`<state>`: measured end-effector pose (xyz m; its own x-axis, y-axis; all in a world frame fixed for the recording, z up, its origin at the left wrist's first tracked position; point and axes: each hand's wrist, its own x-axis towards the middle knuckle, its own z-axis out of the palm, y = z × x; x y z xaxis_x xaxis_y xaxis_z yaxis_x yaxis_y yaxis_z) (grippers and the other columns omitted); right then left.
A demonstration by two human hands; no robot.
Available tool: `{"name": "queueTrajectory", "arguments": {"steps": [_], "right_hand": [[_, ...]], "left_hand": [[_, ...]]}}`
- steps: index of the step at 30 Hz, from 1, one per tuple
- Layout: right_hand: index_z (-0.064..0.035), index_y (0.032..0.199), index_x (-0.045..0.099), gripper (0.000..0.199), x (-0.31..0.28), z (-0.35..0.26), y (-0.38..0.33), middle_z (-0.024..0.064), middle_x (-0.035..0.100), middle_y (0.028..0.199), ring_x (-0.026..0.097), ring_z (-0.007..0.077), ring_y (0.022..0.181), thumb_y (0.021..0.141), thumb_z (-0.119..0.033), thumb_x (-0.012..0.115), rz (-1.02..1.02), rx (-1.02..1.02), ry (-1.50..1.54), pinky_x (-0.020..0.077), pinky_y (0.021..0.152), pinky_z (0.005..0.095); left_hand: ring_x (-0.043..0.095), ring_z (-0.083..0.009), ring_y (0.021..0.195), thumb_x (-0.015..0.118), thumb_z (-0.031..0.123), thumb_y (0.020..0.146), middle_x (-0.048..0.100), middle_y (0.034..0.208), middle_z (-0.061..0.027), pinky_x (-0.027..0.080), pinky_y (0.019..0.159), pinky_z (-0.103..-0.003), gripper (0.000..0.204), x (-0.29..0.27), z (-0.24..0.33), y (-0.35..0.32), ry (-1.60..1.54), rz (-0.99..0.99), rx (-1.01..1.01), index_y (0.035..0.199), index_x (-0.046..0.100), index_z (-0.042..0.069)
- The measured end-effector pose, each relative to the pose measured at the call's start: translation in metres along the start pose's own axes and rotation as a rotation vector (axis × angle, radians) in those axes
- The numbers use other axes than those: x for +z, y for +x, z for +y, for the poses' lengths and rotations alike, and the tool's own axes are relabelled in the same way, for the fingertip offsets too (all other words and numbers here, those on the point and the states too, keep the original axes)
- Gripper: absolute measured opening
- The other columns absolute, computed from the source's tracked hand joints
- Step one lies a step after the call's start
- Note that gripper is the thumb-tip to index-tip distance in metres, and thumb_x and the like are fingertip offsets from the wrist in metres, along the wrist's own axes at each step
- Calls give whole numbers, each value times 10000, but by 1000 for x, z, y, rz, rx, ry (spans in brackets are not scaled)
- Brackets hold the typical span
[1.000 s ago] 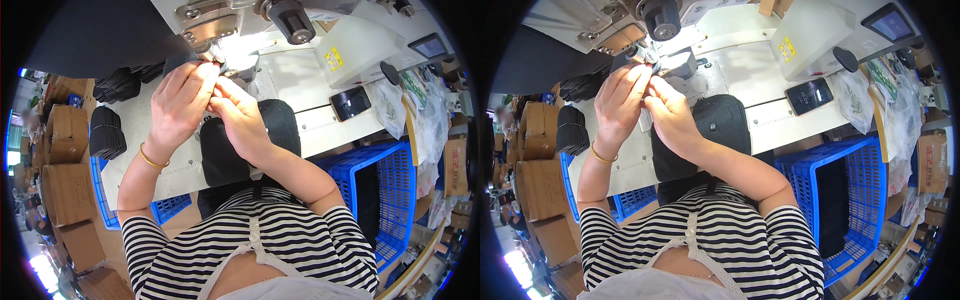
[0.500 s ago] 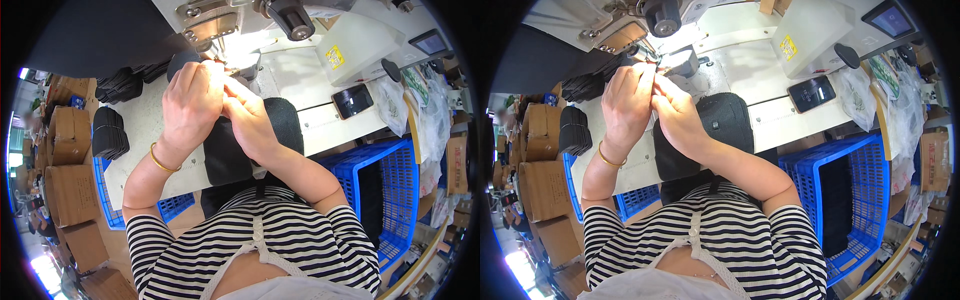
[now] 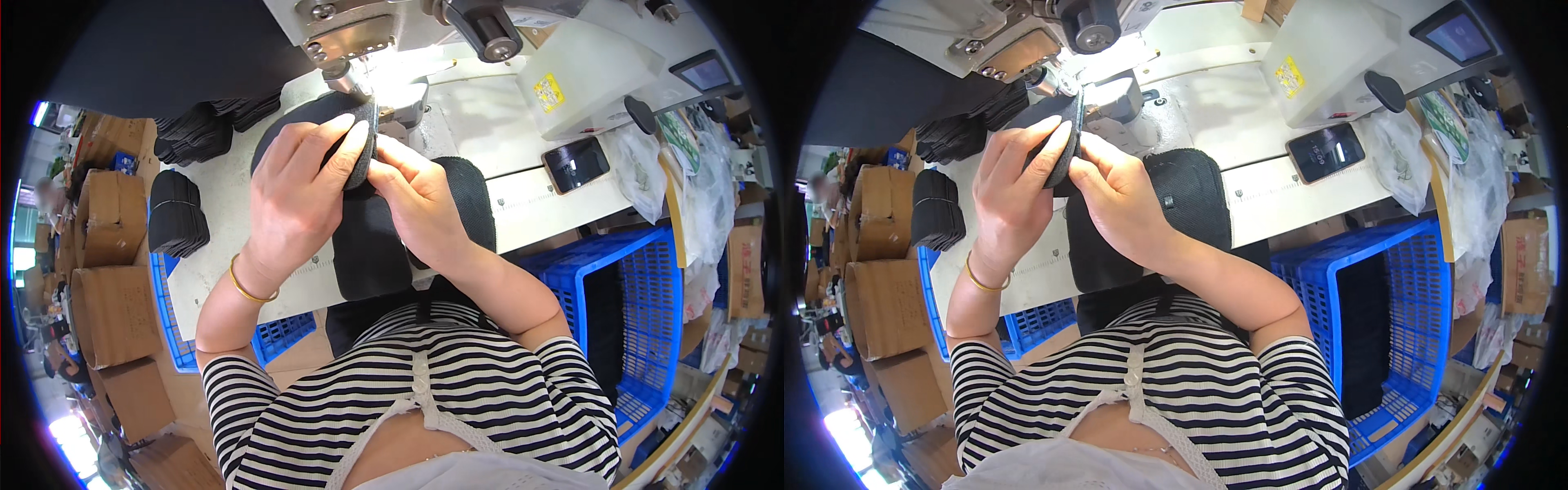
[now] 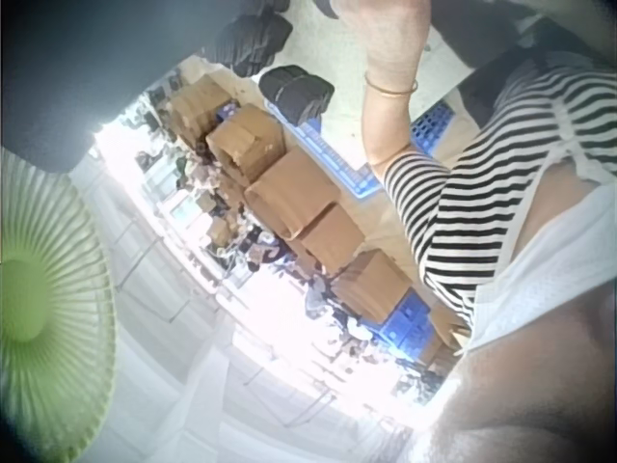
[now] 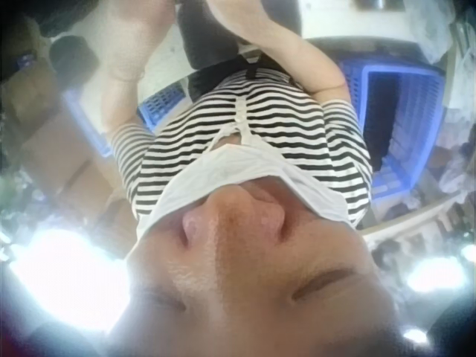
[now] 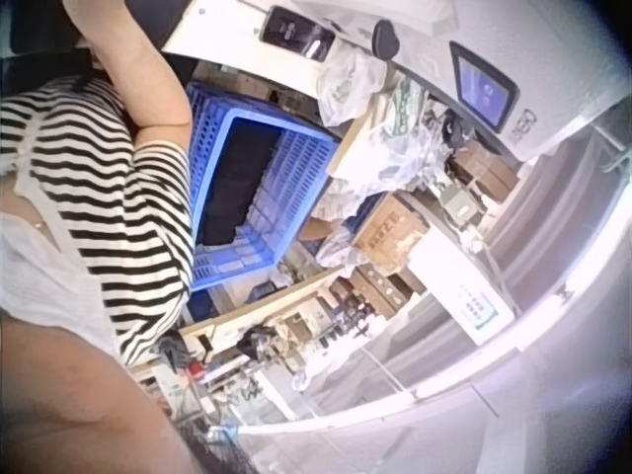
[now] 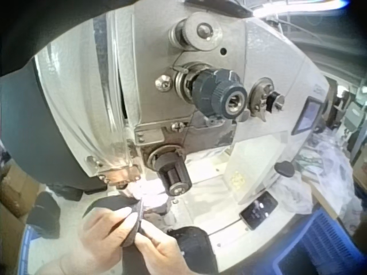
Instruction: The person sews pieces of black fabric together using an industrial sewing machine.
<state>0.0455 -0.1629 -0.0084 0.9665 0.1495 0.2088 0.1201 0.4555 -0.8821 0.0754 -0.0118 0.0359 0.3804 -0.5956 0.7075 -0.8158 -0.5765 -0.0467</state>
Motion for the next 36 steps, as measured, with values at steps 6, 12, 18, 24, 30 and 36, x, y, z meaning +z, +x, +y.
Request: {"name": "queueTrajectory", "arguments": {"steps": [6, 12, 18, 24, 30, 36], "right_hand": [[41, 1159, 640, 257, -9, 1, -9, 43, 673, 887, 576, 55, 789, 970, -59, 497, 47, -29, -172, 484, 709, 218], [72, 1018, 655, 205, -17, -20, -23, 89, 713, 826, 692, 116, 762, 988, -73, 513, -8, 120, -232, 559, 706, 251], [49, 850, 639, 210, -20, -20, -20, 102, 701, 735, 716, 130, 701, 959, -115, 565, -21, -48, -387, 536, 594, 239], [33, 789, 616, 200, -21, -22, -16, 72, 664, 627, 658, 99, 570, 919, -114, 581, 13, -33, -525, 485, 510, 237], [21, 780, 626, 211, -20, -26, -5, 58, 652, 591, 566, 57, 494, 922, -108, 538, 49, 11, -389, 434, 461, 225], [-1, 735, 610, 249, -20, -21, 12, 57, 652, 585, 512, 53, 453, 936, -109, 511, 41, 8, -273, 397, 442, 219]], "left_hand": [[624, -270, 859, 670, -38, 621, 648, 1024, -126, 549, 728, -368, 437, 8, 17, -4, 75, 32, -48, 1057, 690, -43], [652, -265, 778, 695, -42, 561, 656, 877, -127, 566, 649, -333, 369, 9, 16, -25, -35, 184, 82, 928, 725, -50], [668, -266, 772, 713, -76, 590, 681, 885, -146, 583, 634, -343, 324, 6, 21, -24, 55, 156, 229, 913, 730, -80], [653, -295, 896, 745, -55, 655, 659, 993, -144, 560, 758, -379, 348, 11, 22, -28, -34, 100, 144, 1000, 706, -61], [656, -258, 894, 699, -32, 633, 665, 991, -106, 567, 747, -360, 336, 24, 11, -22, 92, 217, 82, 968, 729, -33], [658, -257, 877, 689, -46, 572, 678, 945, -101, 569, 715, -347, 354, 29, 0, -12, 25, 277, 52, 922, 740, -34]]}}
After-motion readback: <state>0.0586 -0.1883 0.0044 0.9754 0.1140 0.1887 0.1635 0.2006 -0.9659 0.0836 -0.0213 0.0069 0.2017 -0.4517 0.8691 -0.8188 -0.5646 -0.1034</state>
